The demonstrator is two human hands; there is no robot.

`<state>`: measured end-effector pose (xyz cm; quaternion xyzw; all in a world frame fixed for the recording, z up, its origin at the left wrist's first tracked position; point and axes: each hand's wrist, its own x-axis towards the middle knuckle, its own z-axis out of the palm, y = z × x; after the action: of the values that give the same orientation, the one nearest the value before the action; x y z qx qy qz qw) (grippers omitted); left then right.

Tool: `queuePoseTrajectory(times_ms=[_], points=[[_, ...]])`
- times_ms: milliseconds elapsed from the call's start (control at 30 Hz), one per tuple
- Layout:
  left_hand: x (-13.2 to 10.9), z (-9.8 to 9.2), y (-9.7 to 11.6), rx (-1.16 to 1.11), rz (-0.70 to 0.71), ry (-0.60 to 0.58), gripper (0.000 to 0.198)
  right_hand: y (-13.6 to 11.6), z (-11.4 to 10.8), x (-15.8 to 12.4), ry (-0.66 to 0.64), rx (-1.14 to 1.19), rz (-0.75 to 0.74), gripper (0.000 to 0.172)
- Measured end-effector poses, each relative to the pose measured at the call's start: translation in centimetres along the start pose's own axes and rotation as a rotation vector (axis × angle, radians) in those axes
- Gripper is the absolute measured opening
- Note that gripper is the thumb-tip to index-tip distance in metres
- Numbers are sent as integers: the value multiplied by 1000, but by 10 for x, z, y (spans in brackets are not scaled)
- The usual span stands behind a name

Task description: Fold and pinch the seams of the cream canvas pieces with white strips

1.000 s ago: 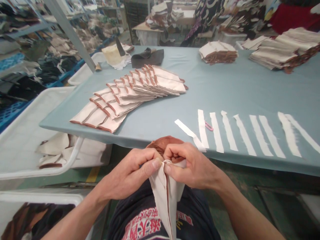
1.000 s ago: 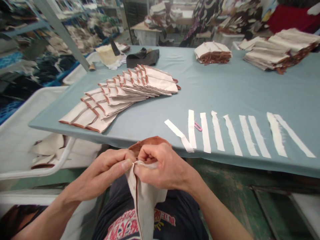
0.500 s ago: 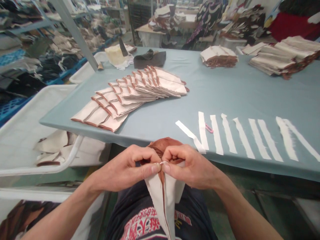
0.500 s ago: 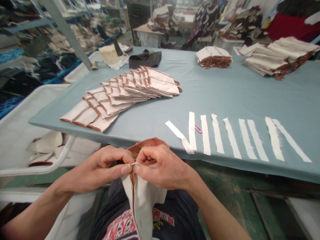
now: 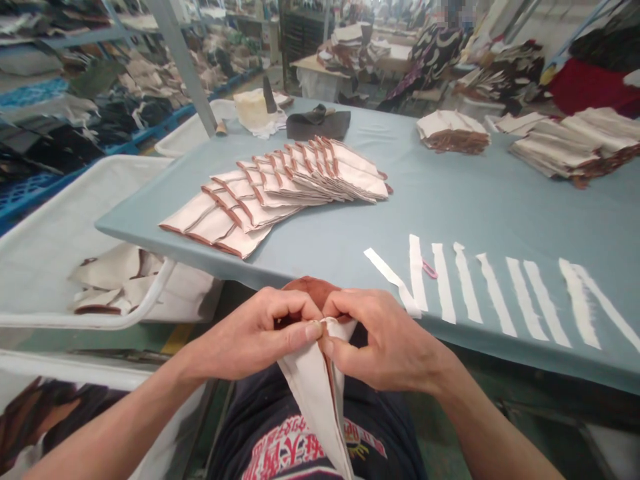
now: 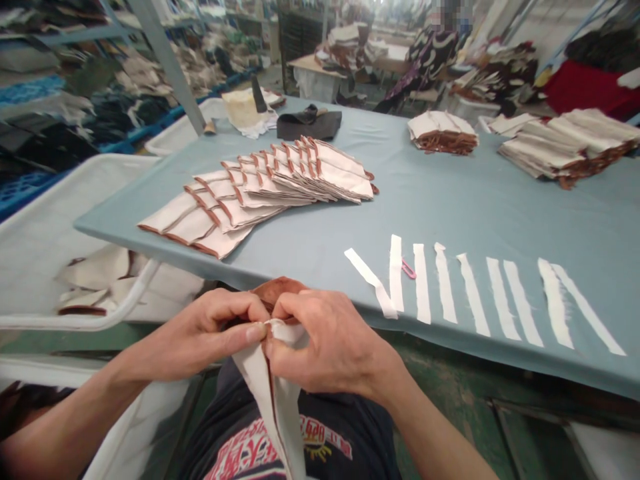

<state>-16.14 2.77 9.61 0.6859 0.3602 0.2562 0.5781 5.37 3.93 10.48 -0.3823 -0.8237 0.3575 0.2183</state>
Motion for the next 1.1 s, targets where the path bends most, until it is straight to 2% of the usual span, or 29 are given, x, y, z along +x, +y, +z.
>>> queuePoseTrajectory(times_ms=[233, 433, 533, 667, 833, 900, 1000, 1100], points=[[-12, -8, -6, 97, 11, 50, 27, -4, 6, 9, -95, 40, 21, 19], [-11, -9, -4, 421, 114, 87, 23, -4, 16, 11, -9, -98, -40, 18], [-9, -10, -1, 482, 131, 108, 23, -5, 16, 11, 8, -159, -70, 18], [-8, -13, -4, 312, 119, 88, 25, 4, 12, 14, 21, -125, -87, 19], [-5, -9, -18, -13, -42, 98, 38, 24, 11, 20, -65, 84, 6, 18], [-4, -5, -22, -79, -61, 165, 39, 25, 12, 18, 8, 117, 23, 10], [-5, 4, -22, -54, -53, 284, 36, 17, 12, 11, 172, 50, 53, 23], [-6, 13, -22, -3, -42, 351, 32, 8, 14, 3, 187, -8, 133, 13]])
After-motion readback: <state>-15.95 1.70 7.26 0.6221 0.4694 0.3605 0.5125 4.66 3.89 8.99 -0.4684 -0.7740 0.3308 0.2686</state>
